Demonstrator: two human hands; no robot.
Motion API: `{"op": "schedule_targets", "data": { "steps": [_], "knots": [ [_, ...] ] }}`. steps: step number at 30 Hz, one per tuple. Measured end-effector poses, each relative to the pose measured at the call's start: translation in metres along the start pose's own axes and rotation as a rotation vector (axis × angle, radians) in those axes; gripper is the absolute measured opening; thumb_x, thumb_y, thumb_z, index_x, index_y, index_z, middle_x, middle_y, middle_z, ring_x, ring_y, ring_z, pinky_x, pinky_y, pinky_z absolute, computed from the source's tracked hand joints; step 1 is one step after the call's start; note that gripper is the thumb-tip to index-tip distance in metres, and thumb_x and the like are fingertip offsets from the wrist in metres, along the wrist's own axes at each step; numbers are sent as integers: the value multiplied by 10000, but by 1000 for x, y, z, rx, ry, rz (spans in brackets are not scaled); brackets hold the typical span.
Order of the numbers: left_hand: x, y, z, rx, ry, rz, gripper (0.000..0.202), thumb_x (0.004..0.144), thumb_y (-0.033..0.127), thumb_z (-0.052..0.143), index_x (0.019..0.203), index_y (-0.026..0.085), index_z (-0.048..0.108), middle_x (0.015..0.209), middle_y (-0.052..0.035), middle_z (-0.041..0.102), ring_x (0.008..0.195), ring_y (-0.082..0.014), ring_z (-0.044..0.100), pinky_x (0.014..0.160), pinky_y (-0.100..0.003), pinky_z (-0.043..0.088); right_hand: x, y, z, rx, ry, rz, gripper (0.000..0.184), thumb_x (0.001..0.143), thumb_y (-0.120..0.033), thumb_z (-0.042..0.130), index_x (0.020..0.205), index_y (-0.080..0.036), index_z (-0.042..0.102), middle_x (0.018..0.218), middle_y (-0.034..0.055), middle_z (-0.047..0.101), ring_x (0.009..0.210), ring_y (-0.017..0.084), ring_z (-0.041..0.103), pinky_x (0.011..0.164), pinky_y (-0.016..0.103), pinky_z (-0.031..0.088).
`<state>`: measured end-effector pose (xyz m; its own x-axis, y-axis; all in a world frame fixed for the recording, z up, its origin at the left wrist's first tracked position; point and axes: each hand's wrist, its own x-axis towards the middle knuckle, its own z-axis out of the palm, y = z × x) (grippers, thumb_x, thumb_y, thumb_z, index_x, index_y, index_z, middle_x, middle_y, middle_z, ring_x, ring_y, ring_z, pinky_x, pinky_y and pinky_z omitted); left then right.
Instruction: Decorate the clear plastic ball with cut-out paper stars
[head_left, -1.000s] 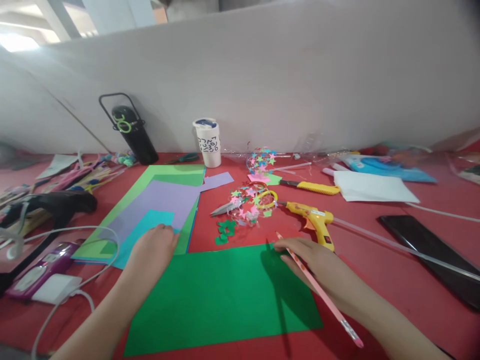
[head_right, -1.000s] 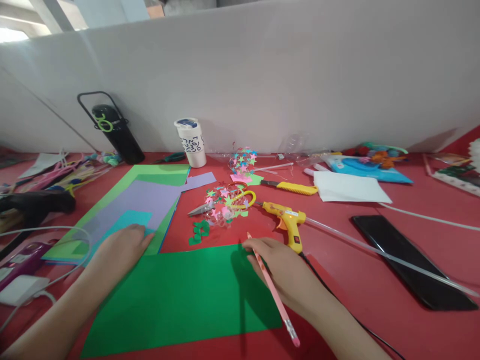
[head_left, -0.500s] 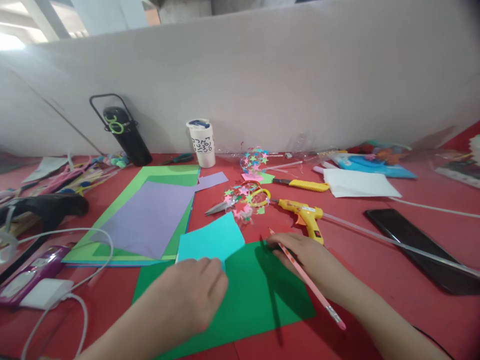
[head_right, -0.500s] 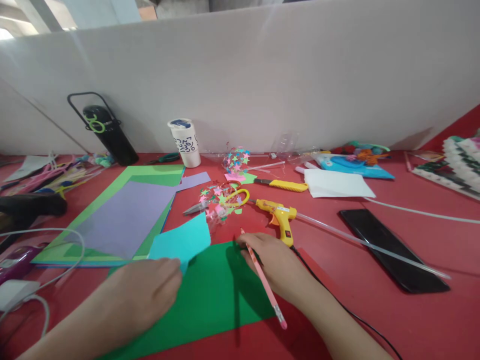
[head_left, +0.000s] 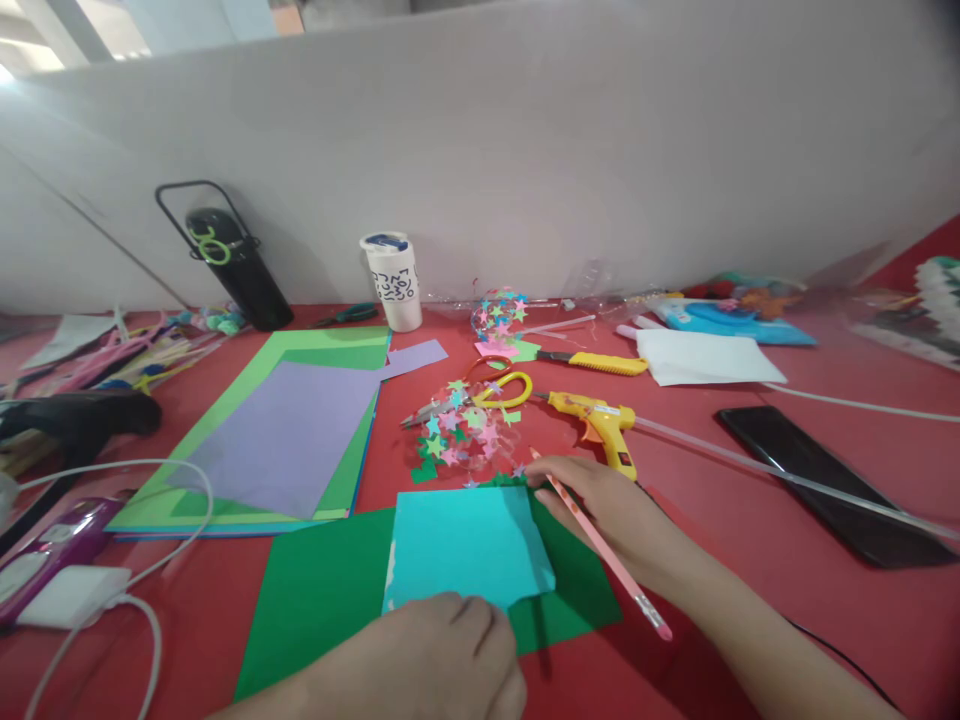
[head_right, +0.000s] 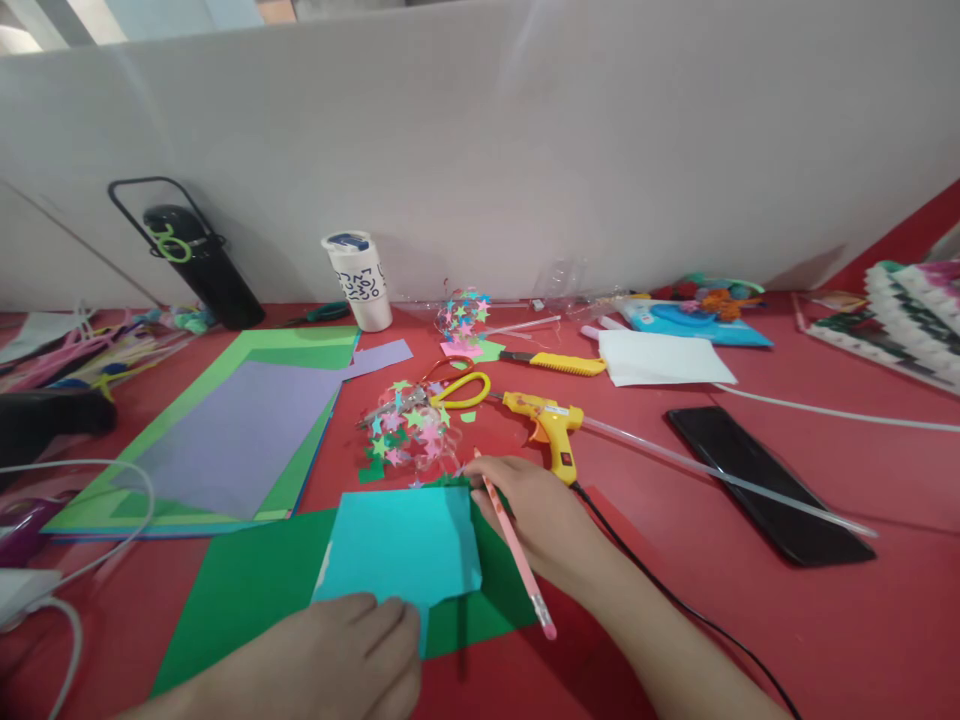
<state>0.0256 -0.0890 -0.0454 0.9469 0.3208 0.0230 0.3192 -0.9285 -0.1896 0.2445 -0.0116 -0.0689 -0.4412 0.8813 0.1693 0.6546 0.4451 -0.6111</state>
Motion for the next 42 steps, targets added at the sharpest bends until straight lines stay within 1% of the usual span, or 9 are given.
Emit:
{"op": "schedule_targets", "data": {
  "steps": [3, 6, 8, 11, 18, 26, 30, 34, 42],
  "knots": [
    [0, -4, 8, -46, 172, -62, 190, 875, 317, 517, 720, 209, 494, 648, 15, 561, 584, -138, 523, 457, -270, 368, 1, 5, 3, 23, 19, -1, 148, 861, -198, 485, 959, -237, 588, 869, 23, 696, 766, 187, 660, 664, 272, 473],
    [2, -29, 11, -12, 454, -576, 223, 871, 385, 498, 950, 178, 522, 876, -80, 620, 850, -215, 606, 683, -338, 494, 3, 9, 5, 9, 17, 17, 107, 852, -216, 486, 895, -224, 583, 822, 25, 693, 724, 191, 658, 610, 261, 458],
    [4, -53, 13, -104, 454, -894, 474, 813, 402, 575, 1182, 144, 427, 1135, -164, 550, 1114, -306, 526, 867, -461, 468, 4, 9, 5, 1, 17, 20, 100, 843, -212, 484, 875, -220, 579, 814, 31, 692, 719, 199, 658, 588, 260, 450],
    [11, -83, 20, -322, 401, -1032, 791, 749, 470, 624, 1369, 182, 225, 1375, -192, 364, 1299, -357, 354, 980, -537, 386, 5, 7, 3, 1, 5, 8, 97, 837, -206, 483, 873, -222, 572, 802, 29, 680, 697, 194, 643, 562, 255, 434],
    [28, -108, 36, -530, 437, -1020, 694, 769, 297, 605, 1359, 156, 267, 1331, -158, 437, 1245, -277, 430, 1028, -447, 366, 3, 0, -3, 22, -21, -11, 107, 843, -190, 478, 894, -221, 568, 795, 26, 665, 695, 185, 625, 582, 256, 425],
    [45, -137, 17, -428, 410, -800, 448, 787, 58, 442, 1233, 96, 455, 1209, -149, 546, 1153, -228, 503, 986, -404, 409, 1, -3, -4, 45, -17, 17, 145, 833, -142, 491, 928, -213, 574, 866, 52, 688, 780, 207, 652, 649, 279, 460],
    [58, -147, 9, -397, 363, -665, 350, 771, 28, 431, 1078, 110, 578, 1086, -115, 616, 1067, -211, 552, 964, -375, 430, 1, 2, 1, 58, 6, 2, 151, 839, -144, 486, 933, -216, 580, 875, 59, 690, 781, 213, 659, 657, 286, 473],
    [66, -148, 2, -378, 330, -566, 364, 774, 39, 441, 1096, 116, 593, 1132, -114, 634, 1082, -212, 560, 968, -372, 437, 1, 4, 4, 37, 27, 21, 162, 828, -135, 490, 934, -216, 583, 862, 54, 694, 768, 217, 663, 670, 299, 485],
    [52, -147, 3, -388, 371, -662, 427, 810, 122, 446, 1226, 151, 539, 1270, -94, 604, 1182, -207, 537, 1016, -384, 410, -1, -4, -3, 49, 8, 37, 164, 842, -150, 488, 957, -217, 583, 886, 68, 687, 785, 219, 665, 651, 289, 479]
  ]
}}
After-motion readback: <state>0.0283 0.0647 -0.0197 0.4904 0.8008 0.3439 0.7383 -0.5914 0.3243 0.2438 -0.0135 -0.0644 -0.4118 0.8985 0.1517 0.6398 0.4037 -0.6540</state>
